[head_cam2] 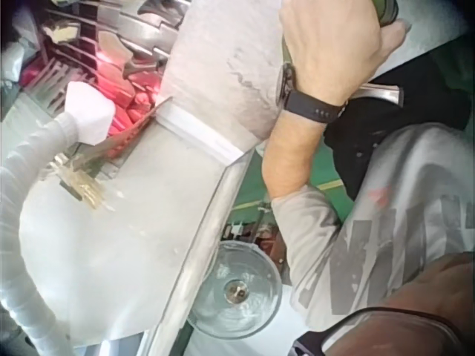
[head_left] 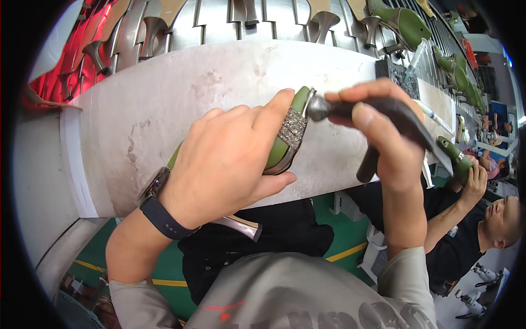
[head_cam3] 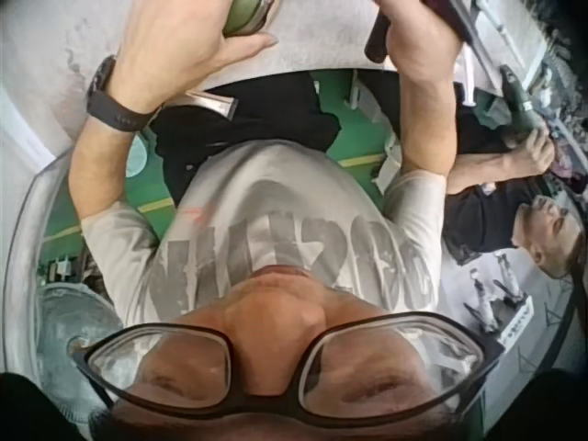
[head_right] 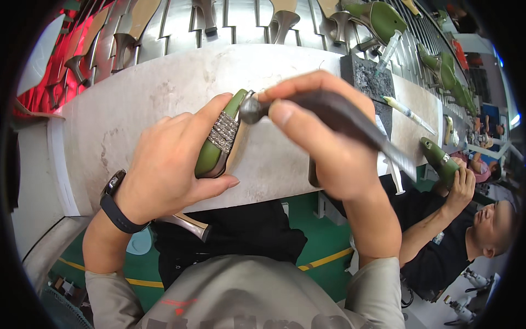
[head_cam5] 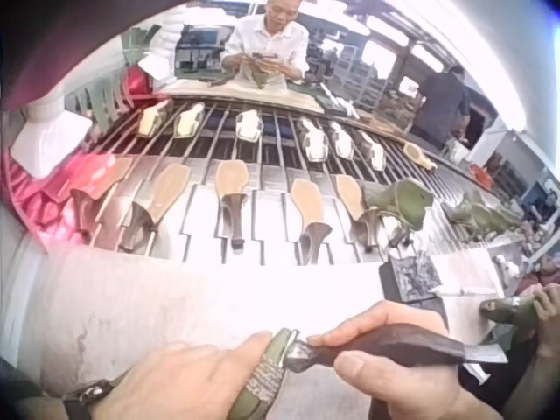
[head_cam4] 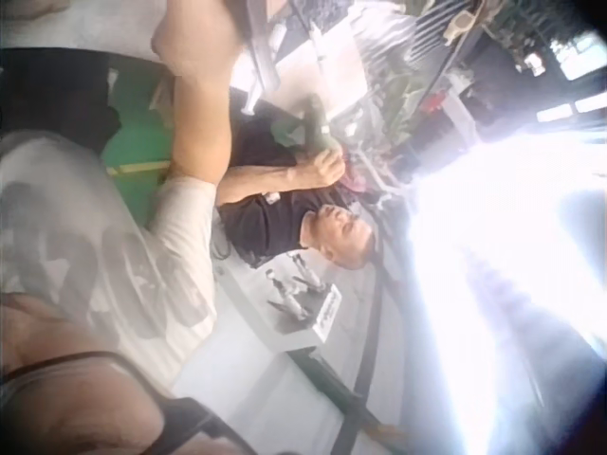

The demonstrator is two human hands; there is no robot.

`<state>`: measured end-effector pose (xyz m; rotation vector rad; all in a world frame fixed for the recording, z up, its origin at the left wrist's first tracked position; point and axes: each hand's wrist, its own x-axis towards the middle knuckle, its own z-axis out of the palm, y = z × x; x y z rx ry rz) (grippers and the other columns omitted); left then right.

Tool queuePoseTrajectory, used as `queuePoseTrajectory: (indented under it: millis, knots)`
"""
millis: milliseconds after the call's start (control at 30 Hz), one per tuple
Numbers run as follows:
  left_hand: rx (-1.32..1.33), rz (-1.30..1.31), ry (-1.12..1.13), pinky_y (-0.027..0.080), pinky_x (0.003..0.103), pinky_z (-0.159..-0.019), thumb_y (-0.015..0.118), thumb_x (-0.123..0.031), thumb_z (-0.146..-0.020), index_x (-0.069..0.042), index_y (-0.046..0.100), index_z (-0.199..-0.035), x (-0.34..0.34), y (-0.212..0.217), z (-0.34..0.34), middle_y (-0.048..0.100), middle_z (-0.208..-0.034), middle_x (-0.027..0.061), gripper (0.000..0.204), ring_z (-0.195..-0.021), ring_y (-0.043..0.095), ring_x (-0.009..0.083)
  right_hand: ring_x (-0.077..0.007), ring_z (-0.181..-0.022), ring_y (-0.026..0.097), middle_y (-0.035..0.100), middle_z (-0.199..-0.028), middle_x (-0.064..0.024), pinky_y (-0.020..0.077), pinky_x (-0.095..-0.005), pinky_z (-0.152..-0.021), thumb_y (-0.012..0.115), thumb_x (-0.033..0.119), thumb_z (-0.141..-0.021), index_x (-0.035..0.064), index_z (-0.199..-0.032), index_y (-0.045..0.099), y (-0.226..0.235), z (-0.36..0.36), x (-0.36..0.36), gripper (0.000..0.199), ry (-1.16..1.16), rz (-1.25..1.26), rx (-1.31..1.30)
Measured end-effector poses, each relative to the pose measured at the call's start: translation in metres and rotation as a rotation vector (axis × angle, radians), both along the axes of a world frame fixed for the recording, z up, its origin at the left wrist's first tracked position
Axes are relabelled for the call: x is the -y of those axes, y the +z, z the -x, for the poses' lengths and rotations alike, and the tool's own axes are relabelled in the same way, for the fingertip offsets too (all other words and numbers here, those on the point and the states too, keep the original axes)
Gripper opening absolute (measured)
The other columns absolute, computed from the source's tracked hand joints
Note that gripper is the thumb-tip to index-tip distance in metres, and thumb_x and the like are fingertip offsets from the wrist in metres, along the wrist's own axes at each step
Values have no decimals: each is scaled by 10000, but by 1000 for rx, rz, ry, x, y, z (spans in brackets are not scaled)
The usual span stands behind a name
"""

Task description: The person assembles high-heeled shoes by pressing outsoles onto lasted shoe uppers, applying adhesive along the seams using a syringe, and tapping the sole edges with a hammer.

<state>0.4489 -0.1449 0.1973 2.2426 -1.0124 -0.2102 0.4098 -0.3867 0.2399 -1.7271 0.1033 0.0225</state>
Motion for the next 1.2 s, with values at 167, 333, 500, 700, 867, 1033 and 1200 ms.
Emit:
queuePoseTrajectory:
  millis: [167,333,500,700,867,1033,1200]
  knots:
    - [27,78,21,514,468,-781,946,-258,-665,-35,454,-1533,-4,-6,4,658,-921,138,1023,-857,647,376,-152,-895,735,782,-1013,-133,569,-280,-807,778,58,-879,-29,-1110,721,18,22,-12,254,232,318,135]
    - [0,112,13,509,466,-767,938,-259,-679,-31,466,-1519,-5,-4,2,655,-906,132,990,-847,647,371,-273,-893,779,769,-996,-174,625,-342,-800,816,7,-765,-33,-1042,730,26,22,-27,293,362,561,365]
    - [6,114,14,506,464,-749,917,-271,-714,-17,474,-1507,-6,-5,2,653,-887,133,943,-825,646,366,-375,-975,772,752,-1048,-275,619,-416,-885,816,106,-804,-68,-1063,709,34,31,-38,330,467,805,426]
    - [57,141,18,514,458,-746,899,-297,-729,-12,488,-1490,-9,-10,3,657,-888,142,911,-828,656,365,-376,-952,768,744,-1036,-259,643,-422,-867,823,42,-765,-73,-1031,720,16,49,-55,307,371,803,491]
    - [-12,221,-97,530,474,-782,792,-123,-736,27,425,-1531,-17,-13,-6,659,-916,171,888,-864,659,395,-388,-926,765,747,-1021,-227,661,-440,-842,863,46,-715,-48,-1033,733,-19,77,-73,356,152,759,602]
    - [-242,233,-301,543,439,-786,698,-102,-816,68,356,-1565,-27,-11,-29,693,-953,211,840,-844,669,415,-341,-1001,750,749,-1111,-173,559,-405,-845,870,86,-719,-10,-1067,739,-36,95,-98,384,-3,793,585]
    - [-263,254,-82,539,381,-752,685,-213,-988,21,650,-1328,-25,-15,-23,694,-836,199,414,-775,689,351,-350,-990,747,745,-1109,-179,587,-392,-858,867,29,-715,-16,-1073,737,-37,84,-97,384,86,516,576]
